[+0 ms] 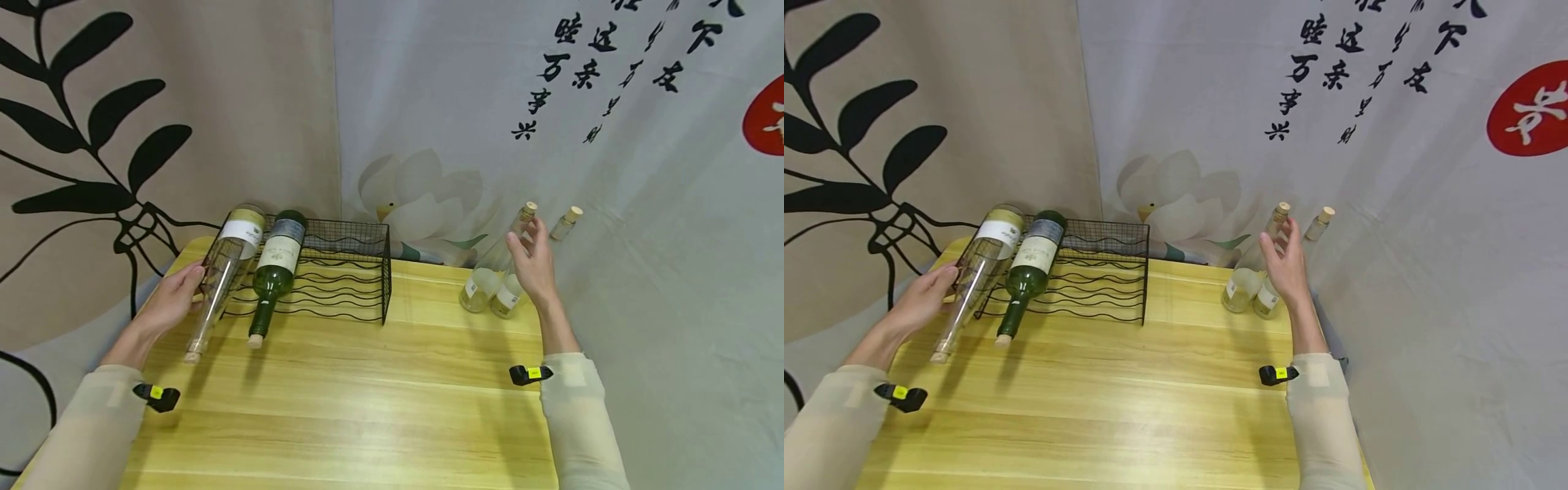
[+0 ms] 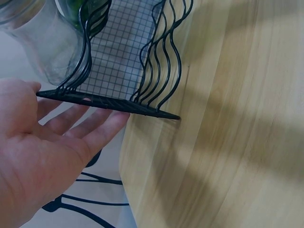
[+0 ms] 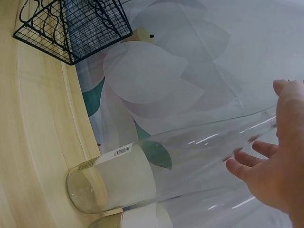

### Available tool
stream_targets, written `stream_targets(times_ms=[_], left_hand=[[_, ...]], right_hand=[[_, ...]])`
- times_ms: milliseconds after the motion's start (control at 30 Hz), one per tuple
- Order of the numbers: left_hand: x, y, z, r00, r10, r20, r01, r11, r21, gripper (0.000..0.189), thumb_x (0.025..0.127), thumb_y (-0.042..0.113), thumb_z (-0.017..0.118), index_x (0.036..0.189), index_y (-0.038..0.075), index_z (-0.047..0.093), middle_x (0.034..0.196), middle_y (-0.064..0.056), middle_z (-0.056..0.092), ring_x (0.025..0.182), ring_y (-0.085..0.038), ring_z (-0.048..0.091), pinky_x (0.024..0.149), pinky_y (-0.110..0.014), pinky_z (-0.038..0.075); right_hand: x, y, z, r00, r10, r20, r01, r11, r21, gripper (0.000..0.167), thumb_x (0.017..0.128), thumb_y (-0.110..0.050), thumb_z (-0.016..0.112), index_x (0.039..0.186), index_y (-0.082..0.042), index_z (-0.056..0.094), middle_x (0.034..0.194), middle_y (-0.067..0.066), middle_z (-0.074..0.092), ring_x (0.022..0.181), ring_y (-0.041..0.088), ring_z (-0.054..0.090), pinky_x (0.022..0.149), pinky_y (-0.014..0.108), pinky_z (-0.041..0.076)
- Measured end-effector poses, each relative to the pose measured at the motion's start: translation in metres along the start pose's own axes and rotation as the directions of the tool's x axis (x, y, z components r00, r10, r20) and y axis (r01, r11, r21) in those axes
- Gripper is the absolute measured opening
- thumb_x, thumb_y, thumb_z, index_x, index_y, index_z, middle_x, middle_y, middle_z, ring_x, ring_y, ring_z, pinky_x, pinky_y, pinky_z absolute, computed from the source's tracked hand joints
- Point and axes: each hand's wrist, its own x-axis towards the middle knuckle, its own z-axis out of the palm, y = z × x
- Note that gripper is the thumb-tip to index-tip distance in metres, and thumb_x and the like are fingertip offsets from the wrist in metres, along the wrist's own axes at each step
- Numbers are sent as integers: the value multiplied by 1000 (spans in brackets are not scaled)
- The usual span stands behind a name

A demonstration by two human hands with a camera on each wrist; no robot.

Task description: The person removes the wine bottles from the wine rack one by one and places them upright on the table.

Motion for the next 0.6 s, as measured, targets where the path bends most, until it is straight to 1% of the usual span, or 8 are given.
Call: stream_targets(times_ms=[100,233,300,467,600], left_hand=[[0,1,0,1000,0,-1,0,1000,2,72,124,48,17,182,6,7,183,-38,18,162,-63,30,96,-11,63],[-1,1,1,1000,3,0,-3,1000,-13,72,124,48,19,182,6,8,182,-39,19,161,-64,30,92,-6,60],[-1,1,1,1000,4,0,-4,1000,-20,73,124,48,19,182,6,8,183,-39,18,162,-64,29,91,-4,59],[0,-1,0,1000,1,1,-1,1000,-23,72,124,49,19,182,7,6,185,-37,13,163,-65,26,91,-5,59],[0,-2,0,1000,-4,3,4,1000,-24,72,124,48,19,182,8,5,185,-36,12,163,-65,26,92,-6,60]], right_hand=[[-2,0,2,999,-30,-18,31,999,11,88,117,-50,58,184,-24,7,189,16,20,172,46,31,144,66,28],[-6,-1,3,997,-69,-30,70,997,13,87,117,-45,60,183,-25,7,189,13,20,173,42,30,144,64,29],[-8,-1,4,996,-83,-37,84,996,15,87,117,-43,60,183,-25,7,190,12,19,174,41,28,144,64,29],[-13,-4,4,992,-101,-69,103,994,24,88,116,-39,61,183,-26,6,192,8,15,177,37,22,146,62,24],[-21,-9,4,988,-119,-100,119,993,-3,88,115,-38,62,183,-26,7,192,5,14,177,33,21,147,59,23]])
